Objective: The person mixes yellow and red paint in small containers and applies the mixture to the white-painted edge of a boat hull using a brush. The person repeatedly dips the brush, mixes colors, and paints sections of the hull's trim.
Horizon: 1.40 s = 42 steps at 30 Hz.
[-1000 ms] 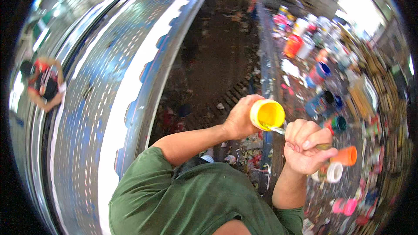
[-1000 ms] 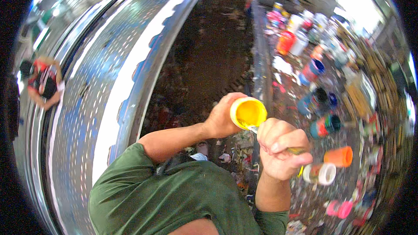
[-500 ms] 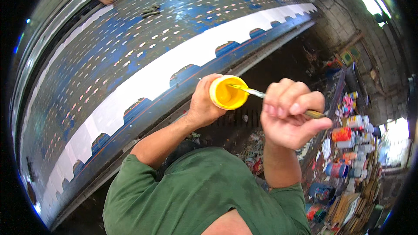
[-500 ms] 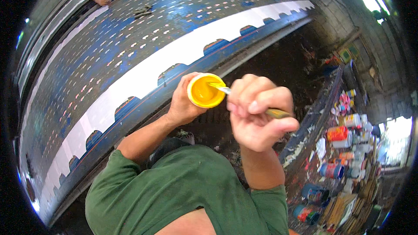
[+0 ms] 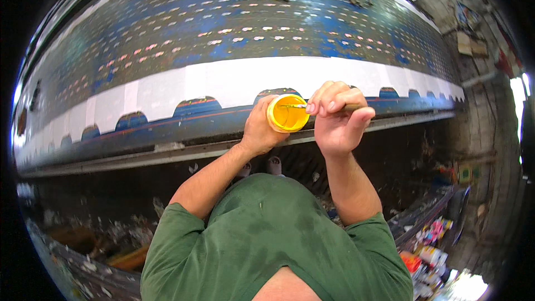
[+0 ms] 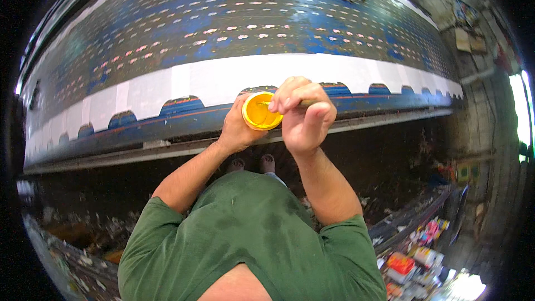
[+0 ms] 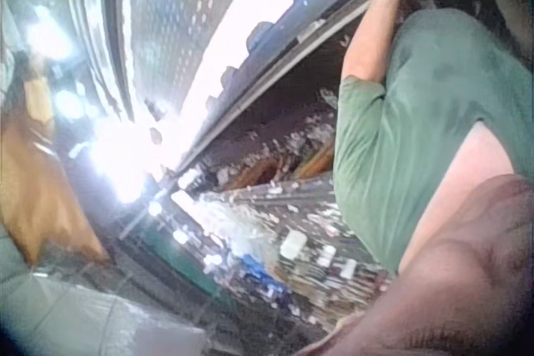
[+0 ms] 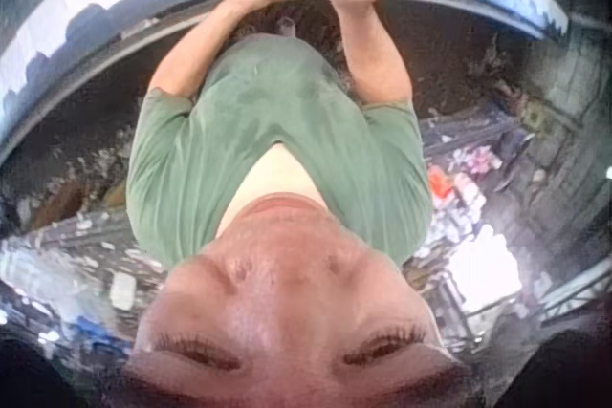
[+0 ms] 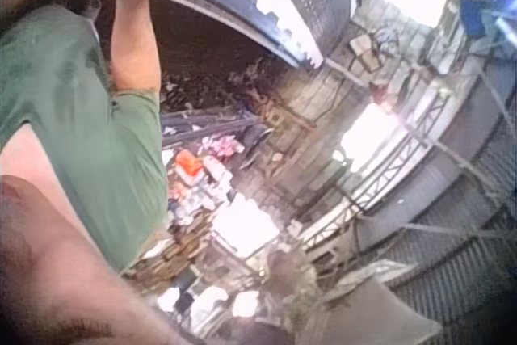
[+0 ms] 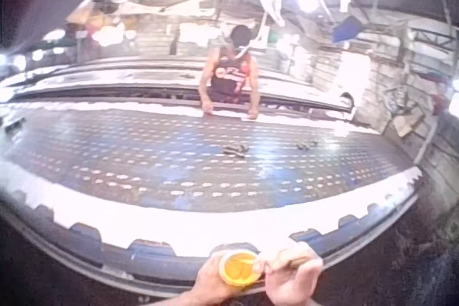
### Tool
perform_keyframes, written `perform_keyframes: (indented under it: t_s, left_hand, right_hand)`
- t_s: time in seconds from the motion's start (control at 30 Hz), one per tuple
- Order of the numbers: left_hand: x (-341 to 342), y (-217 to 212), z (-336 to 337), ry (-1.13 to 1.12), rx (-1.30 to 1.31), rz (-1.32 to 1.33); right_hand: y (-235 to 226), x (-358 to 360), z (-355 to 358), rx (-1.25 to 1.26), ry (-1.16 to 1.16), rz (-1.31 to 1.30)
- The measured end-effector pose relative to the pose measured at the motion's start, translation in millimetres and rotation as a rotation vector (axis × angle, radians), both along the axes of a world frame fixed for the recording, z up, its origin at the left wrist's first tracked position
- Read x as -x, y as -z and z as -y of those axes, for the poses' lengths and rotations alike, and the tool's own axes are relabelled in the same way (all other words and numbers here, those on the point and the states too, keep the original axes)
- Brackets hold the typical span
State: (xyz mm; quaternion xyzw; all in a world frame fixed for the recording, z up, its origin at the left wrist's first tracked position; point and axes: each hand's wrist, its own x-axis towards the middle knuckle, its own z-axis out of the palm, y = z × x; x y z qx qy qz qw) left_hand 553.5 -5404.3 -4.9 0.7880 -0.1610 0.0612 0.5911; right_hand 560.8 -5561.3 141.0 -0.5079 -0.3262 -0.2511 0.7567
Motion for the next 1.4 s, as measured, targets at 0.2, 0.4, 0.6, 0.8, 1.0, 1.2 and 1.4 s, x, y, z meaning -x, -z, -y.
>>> perform_keyframes:
  t_s: [0.2, 0.4, 0.6, 0.8, 1.0, 1.2, 1.4]
  left_hand:
    - [5, 22, 4, -0.102, -0.106, 0.035]
    - [7, 8, 5, -0.094, -0.113, -0.143]
    - [6, 19, 6, -0.114, -0.23, -0.068]
    - [0, 35, 4, -0.107, -0.295, 0.01]
    - [4, 19, 6, -0.132, -0.285, -0.003]
    - [4, 10, 2, -0.094, -0.234, -0.014]
    - [3, 15, 4, -0.092, -0.206, 0.036]
  right_hand:
    - [-6, -17, 12, 0.049, -0.369, -0.118]
    - [-3, -35, 33, 0.089, -0.293, -0.062]
    - [-4, -29, 37, 0.11, -0.516, -0.123]
    - [-9, -24, 13, -0.109, -0.431, -0.054]
    - [-31, -35, 38, 0.096, -0.456, -0.127]
    - [-32, -18, 24, 0.115, -0.556, -0.246]
    - [-27, -26, -2, 0.009, -0.255, -0.106]
